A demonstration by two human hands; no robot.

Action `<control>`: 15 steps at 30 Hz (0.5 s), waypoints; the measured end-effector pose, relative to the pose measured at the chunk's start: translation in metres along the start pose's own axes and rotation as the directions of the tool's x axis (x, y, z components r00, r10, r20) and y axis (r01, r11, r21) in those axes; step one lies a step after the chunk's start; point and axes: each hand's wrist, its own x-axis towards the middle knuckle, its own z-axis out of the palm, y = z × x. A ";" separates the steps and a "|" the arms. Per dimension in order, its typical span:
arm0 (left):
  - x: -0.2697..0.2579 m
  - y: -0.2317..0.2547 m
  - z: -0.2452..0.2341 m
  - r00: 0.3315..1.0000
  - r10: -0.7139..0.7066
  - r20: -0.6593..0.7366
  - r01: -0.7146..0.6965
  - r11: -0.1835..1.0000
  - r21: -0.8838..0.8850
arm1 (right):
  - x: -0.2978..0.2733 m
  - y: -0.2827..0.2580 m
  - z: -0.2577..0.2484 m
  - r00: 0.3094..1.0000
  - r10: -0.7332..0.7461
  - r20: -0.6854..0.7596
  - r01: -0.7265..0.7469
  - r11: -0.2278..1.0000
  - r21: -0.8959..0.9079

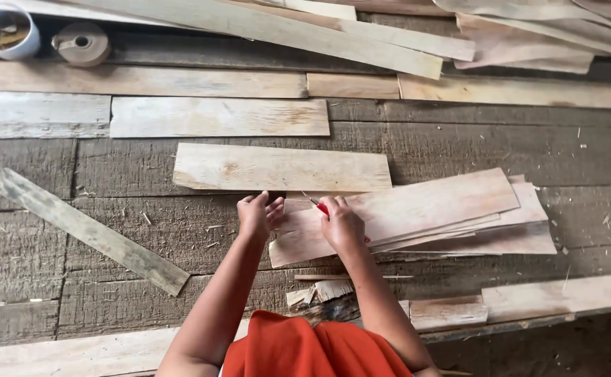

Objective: The person uses a red utility knife to scrape the surface of several wooden planks on a workbench. They repeatedly scrape along the grain, flip planks, and move them aside to continue working on different pieces.

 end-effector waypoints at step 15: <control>0.010 0.019 0.007 0.999 0.024 0.021 -0.024 1.000 0.008 | 0.001 0.002 0.011 0.977 0.050 -0.206 -0.028 0.994 0.108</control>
